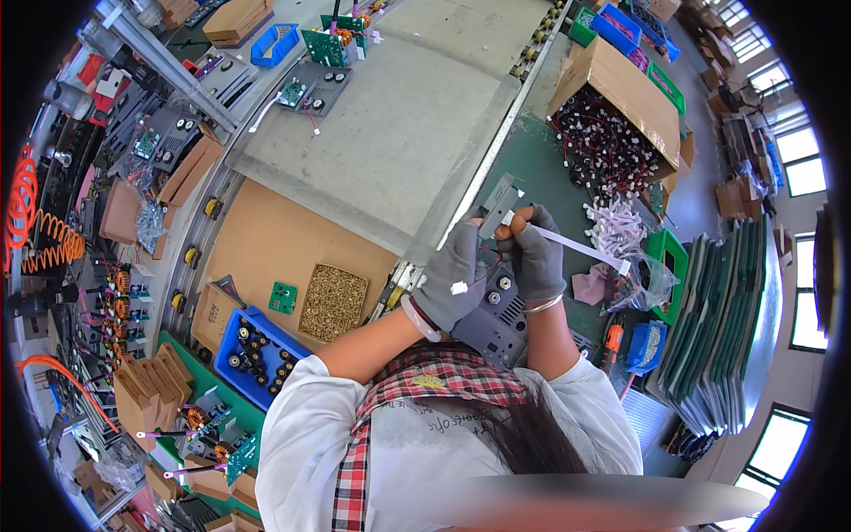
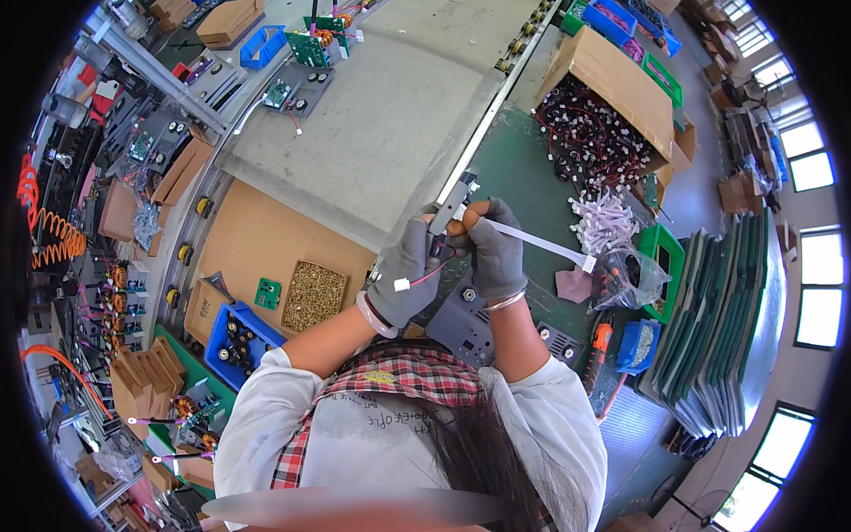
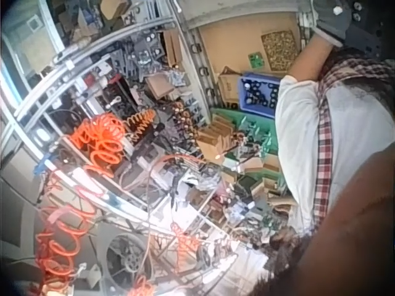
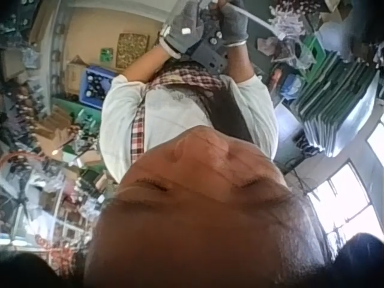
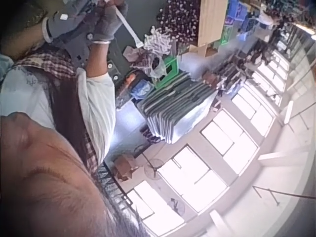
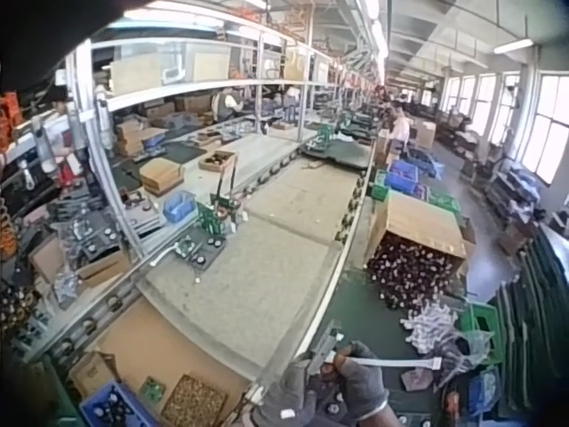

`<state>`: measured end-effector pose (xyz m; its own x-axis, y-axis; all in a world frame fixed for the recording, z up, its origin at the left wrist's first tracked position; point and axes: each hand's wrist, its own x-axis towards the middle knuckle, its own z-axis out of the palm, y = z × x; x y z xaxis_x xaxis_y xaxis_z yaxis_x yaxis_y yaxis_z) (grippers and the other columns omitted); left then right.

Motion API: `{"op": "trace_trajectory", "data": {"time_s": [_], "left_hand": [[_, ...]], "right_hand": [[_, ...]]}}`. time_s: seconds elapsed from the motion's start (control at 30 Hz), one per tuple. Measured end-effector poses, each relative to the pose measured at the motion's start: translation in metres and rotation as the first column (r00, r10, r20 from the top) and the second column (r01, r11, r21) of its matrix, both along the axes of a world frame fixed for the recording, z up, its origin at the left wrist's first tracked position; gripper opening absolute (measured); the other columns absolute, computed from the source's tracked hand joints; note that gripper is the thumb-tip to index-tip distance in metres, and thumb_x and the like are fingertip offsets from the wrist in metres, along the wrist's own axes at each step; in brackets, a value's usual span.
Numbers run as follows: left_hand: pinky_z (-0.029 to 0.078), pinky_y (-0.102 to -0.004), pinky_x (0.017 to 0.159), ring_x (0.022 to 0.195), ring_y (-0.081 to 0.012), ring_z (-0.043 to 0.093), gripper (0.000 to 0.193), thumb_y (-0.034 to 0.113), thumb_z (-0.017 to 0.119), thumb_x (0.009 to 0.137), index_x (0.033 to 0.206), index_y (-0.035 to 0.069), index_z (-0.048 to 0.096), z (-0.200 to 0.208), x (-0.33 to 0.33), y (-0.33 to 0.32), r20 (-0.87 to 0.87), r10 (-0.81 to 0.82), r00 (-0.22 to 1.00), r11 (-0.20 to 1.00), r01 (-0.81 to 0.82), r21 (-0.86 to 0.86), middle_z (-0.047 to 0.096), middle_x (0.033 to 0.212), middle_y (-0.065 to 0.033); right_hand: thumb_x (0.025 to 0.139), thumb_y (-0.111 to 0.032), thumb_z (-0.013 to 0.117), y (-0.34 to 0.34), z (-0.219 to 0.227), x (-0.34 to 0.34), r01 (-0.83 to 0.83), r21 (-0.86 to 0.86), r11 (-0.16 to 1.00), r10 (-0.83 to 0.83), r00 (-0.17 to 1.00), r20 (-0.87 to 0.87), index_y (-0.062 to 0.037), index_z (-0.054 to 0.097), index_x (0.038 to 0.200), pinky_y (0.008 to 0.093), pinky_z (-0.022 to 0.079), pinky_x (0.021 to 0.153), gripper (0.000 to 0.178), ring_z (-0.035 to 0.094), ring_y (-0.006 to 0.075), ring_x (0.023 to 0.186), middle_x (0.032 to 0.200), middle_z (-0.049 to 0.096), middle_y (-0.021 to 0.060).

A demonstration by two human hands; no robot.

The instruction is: The recorder is assembling an electronic device by installing circuit boards and using a power screwdriver.

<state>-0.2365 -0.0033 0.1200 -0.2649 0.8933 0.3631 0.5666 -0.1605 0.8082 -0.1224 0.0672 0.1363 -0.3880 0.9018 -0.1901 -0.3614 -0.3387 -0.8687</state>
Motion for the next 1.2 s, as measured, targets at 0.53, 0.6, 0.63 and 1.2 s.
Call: {"op": "trace_trajectory", "data": {"time_s": [0.53, 0.6, 0.63, 1.2], "left_hand": [[0.044, -0.0391, 0.077, 0.094, -0.04, 0.051, 0.066, -0.002, 0.047, 0.067, 0.129, 0.0, 0.023, 0.017, 0.003, -0.015, -0.014, -0.127, 0.992, 0.989, 0.128, 0.071, 0.046, 0.111, -0.0247], [0.043, -0.0389, 0.078, 0.095, -0.0389, 0.05, 0.063, -0.001, 0.046, 0.069, 0.128, 0.001, 0.024, 0.013, -0.001, -0.013, 0.069, -0.147, 0.987, 0.989, 0.146, 0.014, 0.048, 0.109, -0.0235], [0.043, -0.0389, 0.078, 0.095, -0.0389, 0.05, 0.063, -0.001, 0.046, 0.069, 0.128, 0.001, 0.024, 0.011, -0.007, -0.009, 0.056, -0.133, 0.99, 0.991, 0.132, 0.017, 0.048, 0.109, -0.0235], [0.044, -0.0277, 0.056, 0.068, -0.0145, 0.053, 0.026, 0.007, 0.045, 0.077, 0.103, 0.005, 0.046, -0.175, -0.347, 0.02, 0.874, 0.483, 0.058, 0.502, -0.836, -0.222, 0.053, 0.08, -0.0052]], "right_hand": [[0.077, -0.014, 0.058, -0.015, 0.01, 0.001, -0.016, 0.072, 0.997, 0.019, 0.999, -0.041, -0.0063, 0.046, 0.077, 0.0201, 0.034, 0.037, 0.014, 0.047, 0.0104, 0.045, 0.059, 0.055, 0.0065], [0.077, -0.018, 0.06, -0.013, 0.01, -0.003, -0.031, 0.049, 0.998, 0.031, 0.999, 0.009, -0.0065, 0.045, 0.08, 0.0195, 0.032, 0.037, 0.019, 0.045, 0.0093, 0.043, 0.059, 0.054, 0.0052], [0.077, -0.022, 0.062, -0.01, 0.009, -0.009, -0.04, 0.028, 0.999, 0.038, 0.998, 0.055, -0.0067, 0.045, 0.083, 0.019, 0.03, 0.036, 0.023, 0.042, 0.0081, 0.042, 0.058, 0.053, 0.004], [0.063, -0.03, 0.066, -0.024, -0.161, -0.105, -0.811, 0.397, 0.431, -0.135, 0.377, 0.916, -0.0171, 0.047, 0.115, 0.0413, 0.034, 0.09, 0.057, 0.038, 0.0329, 0.111, 0.126, 0.035, 0.0154]]}}
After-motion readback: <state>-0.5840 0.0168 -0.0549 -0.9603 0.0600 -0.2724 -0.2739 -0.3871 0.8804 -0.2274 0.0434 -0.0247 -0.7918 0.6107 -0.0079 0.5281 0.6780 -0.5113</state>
